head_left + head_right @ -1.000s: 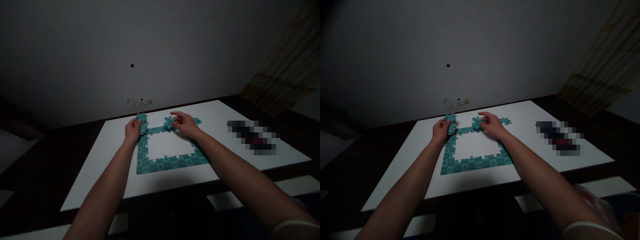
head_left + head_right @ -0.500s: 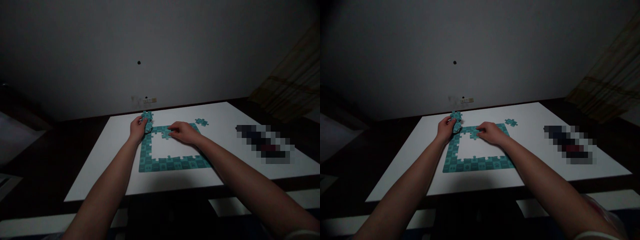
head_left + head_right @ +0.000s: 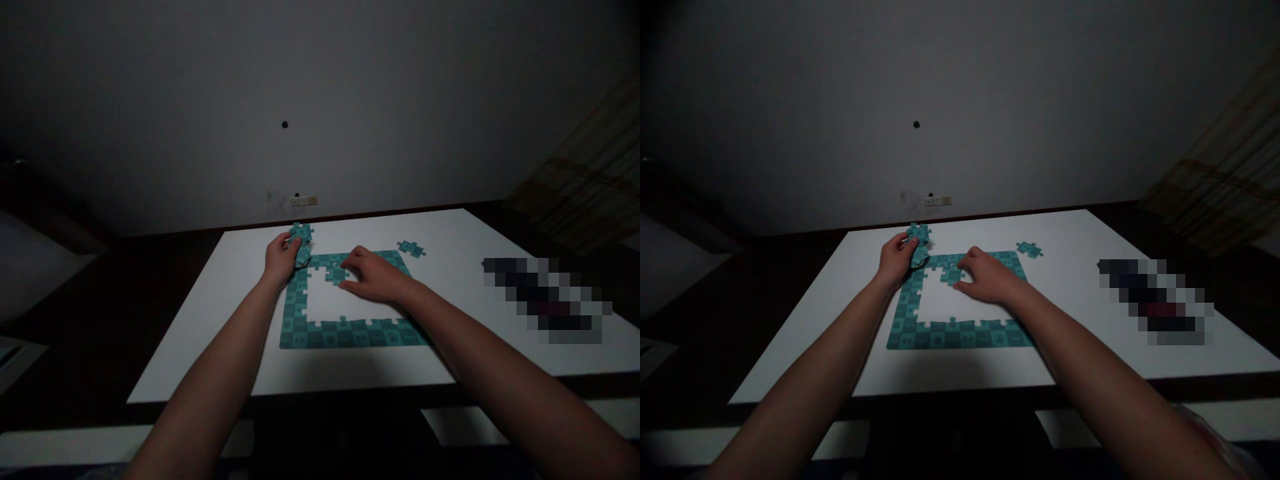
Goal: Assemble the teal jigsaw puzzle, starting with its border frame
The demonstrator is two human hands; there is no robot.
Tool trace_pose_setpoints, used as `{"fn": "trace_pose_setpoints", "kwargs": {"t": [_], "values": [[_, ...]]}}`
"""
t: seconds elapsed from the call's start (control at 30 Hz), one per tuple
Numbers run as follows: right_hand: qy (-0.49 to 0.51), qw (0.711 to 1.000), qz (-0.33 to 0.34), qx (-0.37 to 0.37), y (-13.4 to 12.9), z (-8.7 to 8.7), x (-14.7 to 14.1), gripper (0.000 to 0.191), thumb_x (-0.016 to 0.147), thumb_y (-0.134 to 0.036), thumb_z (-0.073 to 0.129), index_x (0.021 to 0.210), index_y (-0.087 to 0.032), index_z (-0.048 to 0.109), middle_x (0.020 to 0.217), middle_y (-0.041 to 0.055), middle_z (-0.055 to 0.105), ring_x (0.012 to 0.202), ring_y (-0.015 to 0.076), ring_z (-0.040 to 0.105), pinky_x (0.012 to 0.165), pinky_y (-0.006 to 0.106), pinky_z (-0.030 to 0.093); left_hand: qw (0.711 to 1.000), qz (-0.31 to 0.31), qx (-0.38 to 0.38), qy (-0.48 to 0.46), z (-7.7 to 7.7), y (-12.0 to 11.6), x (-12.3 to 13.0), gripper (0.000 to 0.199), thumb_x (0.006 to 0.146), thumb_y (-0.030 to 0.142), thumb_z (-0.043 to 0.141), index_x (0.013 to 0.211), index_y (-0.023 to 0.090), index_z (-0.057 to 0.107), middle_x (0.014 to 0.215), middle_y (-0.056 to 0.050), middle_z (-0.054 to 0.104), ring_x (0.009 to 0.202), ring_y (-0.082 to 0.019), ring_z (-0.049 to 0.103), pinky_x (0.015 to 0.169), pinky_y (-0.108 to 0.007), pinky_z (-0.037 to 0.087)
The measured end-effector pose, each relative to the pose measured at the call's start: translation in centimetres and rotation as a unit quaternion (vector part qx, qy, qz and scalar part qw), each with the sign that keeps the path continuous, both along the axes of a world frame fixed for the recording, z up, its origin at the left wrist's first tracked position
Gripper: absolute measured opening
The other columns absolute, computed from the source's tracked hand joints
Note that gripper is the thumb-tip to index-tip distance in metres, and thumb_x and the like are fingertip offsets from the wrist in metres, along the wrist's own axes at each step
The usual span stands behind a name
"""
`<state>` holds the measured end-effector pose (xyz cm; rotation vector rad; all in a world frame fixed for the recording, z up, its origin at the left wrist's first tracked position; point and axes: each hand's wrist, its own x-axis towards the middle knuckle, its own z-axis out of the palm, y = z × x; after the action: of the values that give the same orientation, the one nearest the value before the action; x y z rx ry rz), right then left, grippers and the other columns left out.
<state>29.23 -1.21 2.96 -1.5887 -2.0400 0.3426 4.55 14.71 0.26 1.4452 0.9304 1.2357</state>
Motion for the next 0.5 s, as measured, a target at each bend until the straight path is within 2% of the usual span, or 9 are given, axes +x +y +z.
{"fn": "trace_pose_setpoints", "kwargs": {"t": [0.17, 0.4, 0.5], "values": [[-0.014, 1.000, 0.007, 0.002, 0.14, -0.24, 0.02, 0.024, 0.099, -0.039, 0.083, 0.119, -0.026, 0.087, 0.124, 0.0144, 0.073, 0.105, 0.0327, 0.075, 0.104, 0.048, 0.062, 1.000, -0.005, -0.011, -0.002, -0.07, 0.01, 0.00, 0.055, 0.089, 0.056, 0.093, 0.127, 0.018, 0.082, 0.108, -0.014, 0.088, 0.082, -0.024, 0.081, 0.072, -0.036, 0.066], [-0.024, 1.000, 0.001, 0.004, 0.10, -0.05, -0.22, 0.024, 0.100, -0.037, 0.080, 0.119, -0.024, 0.084, 0.125, 0.0161, 0.072, 0.109, 0.0349, 0.074, 0.104, 0.050, 0.061, 1.000, -0.003, -0.006, 0.002, -0.06, -0.04, -0.08, 0.054, 0.090, 0.054, 0.092, 0.128, 0.018, 0.082, 0.108, -0.014, 0.088, 0.083, -0.024, 0.081, 0.071, -0.034, 0.065], [-0.019, 1.000, 0.009, -0.001, 0.25, -0.18, -0.12, 0.020, 0.098, -0.031, 0.079, 0.117, -0.024, 0.081, 0.125, 0.0152, 0.073, 0.112, 0.0335, 0.073, 0.104, 0.047, 0.060, 1.000, -0.004, -0.001, 0.002, -0.04, -0.04, -0.09, 0.056, 0.089, 0.055, 0.093, 0.128, 0.017, 0.082, 0.106, -0.014, 0.088, 0.082, -0.024, 0.080, 0.070, -0.034, 0.065]]}}
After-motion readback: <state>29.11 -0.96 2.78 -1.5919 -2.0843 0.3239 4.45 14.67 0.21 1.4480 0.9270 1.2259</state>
